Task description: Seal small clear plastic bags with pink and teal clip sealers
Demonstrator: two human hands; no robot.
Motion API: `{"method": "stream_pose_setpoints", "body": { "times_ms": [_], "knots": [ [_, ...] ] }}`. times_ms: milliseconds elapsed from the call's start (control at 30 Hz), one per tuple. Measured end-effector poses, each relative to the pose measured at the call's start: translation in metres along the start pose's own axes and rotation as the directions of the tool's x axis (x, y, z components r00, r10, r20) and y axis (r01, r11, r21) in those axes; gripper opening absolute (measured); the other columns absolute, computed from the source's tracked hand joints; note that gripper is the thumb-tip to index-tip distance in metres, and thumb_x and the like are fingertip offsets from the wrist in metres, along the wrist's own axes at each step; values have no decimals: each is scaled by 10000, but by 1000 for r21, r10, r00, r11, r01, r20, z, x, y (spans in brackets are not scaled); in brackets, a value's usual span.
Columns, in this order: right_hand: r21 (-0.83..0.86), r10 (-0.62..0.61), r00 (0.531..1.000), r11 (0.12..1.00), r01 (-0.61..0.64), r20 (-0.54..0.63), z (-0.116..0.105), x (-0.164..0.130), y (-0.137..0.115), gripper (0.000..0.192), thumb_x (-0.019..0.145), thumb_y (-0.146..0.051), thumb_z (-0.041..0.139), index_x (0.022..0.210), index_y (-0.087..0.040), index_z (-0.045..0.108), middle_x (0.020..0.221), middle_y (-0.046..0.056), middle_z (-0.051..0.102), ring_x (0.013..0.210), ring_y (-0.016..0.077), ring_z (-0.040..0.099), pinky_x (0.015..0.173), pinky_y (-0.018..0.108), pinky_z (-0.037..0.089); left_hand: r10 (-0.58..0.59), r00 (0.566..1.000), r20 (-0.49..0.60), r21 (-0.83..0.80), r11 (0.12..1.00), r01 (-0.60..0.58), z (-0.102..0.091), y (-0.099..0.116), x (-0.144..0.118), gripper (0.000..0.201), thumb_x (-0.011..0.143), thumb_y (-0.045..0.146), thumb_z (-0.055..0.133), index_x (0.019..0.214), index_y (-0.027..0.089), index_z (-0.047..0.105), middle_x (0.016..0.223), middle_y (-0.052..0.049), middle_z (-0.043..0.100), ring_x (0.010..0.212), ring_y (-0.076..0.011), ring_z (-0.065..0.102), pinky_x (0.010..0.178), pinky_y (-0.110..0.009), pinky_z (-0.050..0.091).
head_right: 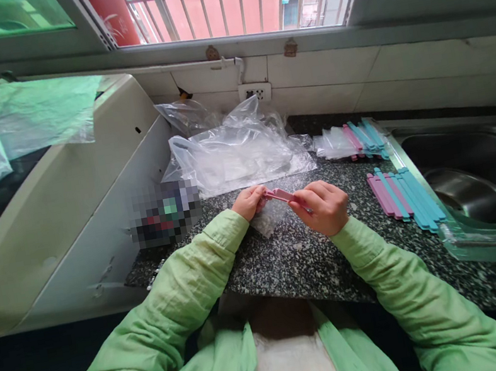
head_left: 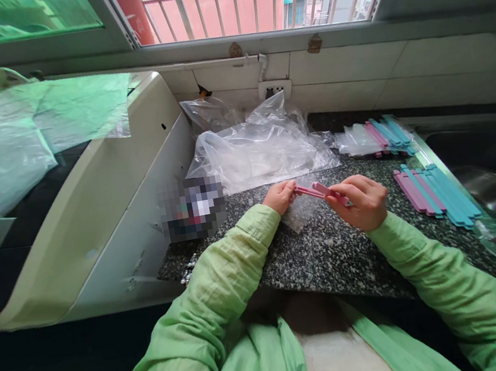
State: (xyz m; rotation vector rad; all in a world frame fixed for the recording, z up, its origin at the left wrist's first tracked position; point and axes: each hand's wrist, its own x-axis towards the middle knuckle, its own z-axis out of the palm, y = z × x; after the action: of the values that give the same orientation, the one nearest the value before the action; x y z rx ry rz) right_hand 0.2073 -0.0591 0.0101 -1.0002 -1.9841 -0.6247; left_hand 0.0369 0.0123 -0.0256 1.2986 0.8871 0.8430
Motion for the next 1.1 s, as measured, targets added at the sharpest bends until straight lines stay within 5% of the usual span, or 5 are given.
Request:
{"method": "stream_pose_setpoints", "body": {
  "times_ms": [867,1100],
  "knots": [
    [-38,17,997,999,-20,-81,-7,0,8,105,674,-192,644,760,-189,584,630,9,591,569,115,534,539,237,441,-61,994,-90,-102,993,52,-5,4,3,333,839,285,406,557,122,474,325,83,323,278,-21,231,339,-184,160],
    [-18,24,995,1000,-26,-96,-7,-1,11,128,665,-190,644,770,-187,571,636,10,588,576,119,535,536,240,445,-20,993,-120,-109,994,7,-7,7,4,373,804,383,467,542,118,482,327,83,330,288,-16,251,337,-175,174]
  ]
}}
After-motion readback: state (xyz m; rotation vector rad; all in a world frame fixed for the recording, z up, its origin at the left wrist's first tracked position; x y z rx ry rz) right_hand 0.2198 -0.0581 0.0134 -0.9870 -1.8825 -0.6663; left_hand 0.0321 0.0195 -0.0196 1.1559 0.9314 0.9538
